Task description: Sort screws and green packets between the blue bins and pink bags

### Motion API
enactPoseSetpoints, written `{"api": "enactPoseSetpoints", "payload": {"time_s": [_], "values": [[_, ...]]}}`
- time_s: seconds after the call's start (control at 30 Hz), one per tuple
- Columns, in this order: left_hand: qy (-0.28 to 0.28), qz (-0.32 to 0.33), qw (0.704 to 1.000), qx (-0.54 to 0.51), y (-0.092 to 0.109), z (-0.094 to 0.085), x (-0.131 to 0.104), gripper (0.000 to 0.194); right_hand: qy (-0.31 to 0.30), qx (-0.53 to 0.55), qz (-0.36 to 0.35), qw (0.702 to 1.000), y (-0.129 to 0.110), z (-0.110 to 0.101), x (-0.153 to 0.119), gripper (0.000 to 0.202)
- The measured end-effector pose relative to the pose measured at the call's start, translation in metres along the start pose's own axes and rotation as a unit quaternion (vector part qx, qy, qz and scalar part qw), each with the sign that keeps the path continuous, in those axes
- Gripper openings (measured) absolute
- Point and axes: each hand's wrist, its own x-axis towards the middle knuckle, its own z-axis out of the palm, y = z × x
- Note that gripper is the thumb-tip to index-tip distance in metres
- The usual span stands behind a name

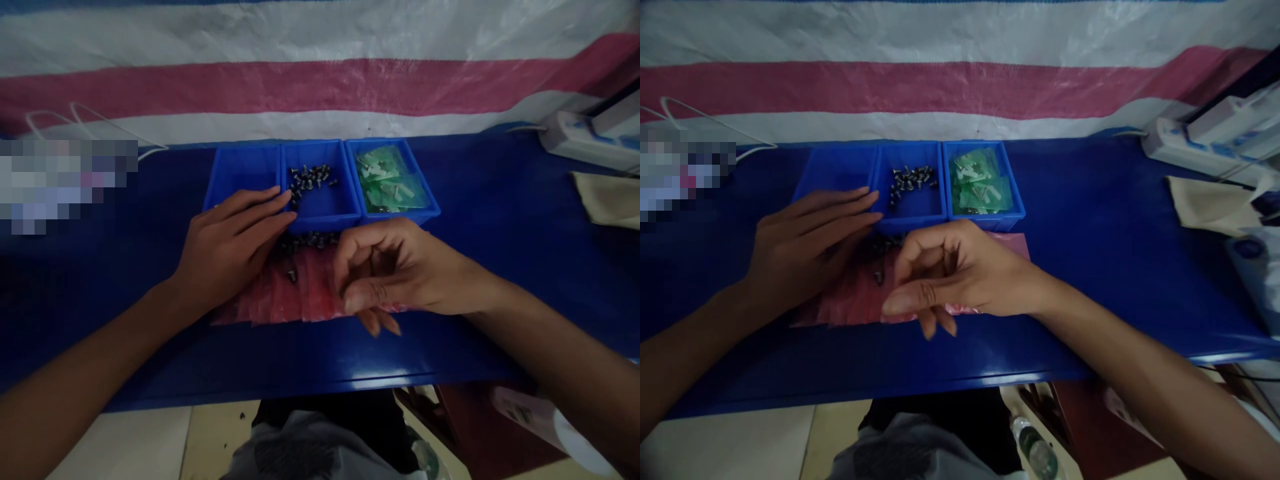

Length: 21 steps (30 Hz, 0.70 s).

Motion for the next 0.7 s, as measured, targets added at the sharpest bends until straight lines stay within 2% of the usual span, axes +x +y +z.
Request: {"api": "enactPoseSetpoints", "payload": {"time_s": [0.07, 0.13, 0.27, 0.33, 0.4, 0.43, 0.5, 0.53, 0.6, 0.63, 0.67, 0.7], "values": [[0.0, 0.001, 1.0, 0.009, 0.0, 0.0, 0.001, 0.033, -0.017, 0.011, 0.05, 0.999, -0.001, -0.003, -0.001, 0.034], [0.003, 0.012, 1.0, 0.014, 0.001, 0.0, 0.002, 0.032, 0.03, 0.001, 0.05, 0.998, -0.002, -0.006, -0.002, 0.034], [-0.002, 0.013, 1.0, 0.018, 0.003, -0.002, 0.003, 0.028, 0.187, 0.022, -0.069, 0.98, -0.005, -0.009, 0.0, 0.013], [-0.011, 0.002, 1.0, 0.022, 0.004, -0.003, 0.004, 0.027, 0.237, 0.024, -0.134, 0.962, -0.006, -0.008, 0.0, 0.009], [-0.016, -0.003, 1.0, 0.021, 0.003, -0.003, 0.003, 0.029, 0.272, -0.035, -0.178, 0.945, -0.006, -0.006, -0.001, 0.013], [-0.016, -0.004, 1.0, 0.02, 0.003, -0.003, 0.003, 0.03, 0.285, -0.101, -0.194, 0.933, -0.005, -0.005, -0.003, 0.013], [-0.015, -0.003, 1.0, 0.018, 0.003, -0.003, 0.002, 0.029, 0.27, -0.307, -0.229, 0.883, 0.001, -0.004, -0.005, 0.014], [-0.014, -0.002, 1.0, 0.017, 0.002, -0.003, 0.002, 0.029, 0.242, -0.425, -0.24, 0.839, 0.005, -0.004, -0.006, 0.015], [-0.01, 0.0, 1.0, 0.013, 0.002, -0.003, 0.002, 0.028, 0.166, -0.618, -0.243, 0.729, 0.014, -0.005, -0.006, 0.021], [-0.008, 0.004, 1.0, 0.011, 0.001, -0.002, 0.002, 0.029, 0.135, -0.677, -0.235, 0.684, 0.018, -0.005, -0.005, 0.023], [-0.007, 0.009, 1.0, 0.008, 0.001, -0.002, 0.001, 0.029, 0.123, -0.712, -0.226, 0.653, 0.022, -0.006, -0.004, 0.025], [-0.006, 0.01, 1.0, 0.006, 0.001, -0.001, 0.001, 0.031, 0.121, -0.731, -0.217, 0.635, 0.025, -0.006, -0.002, 0.027]]}}
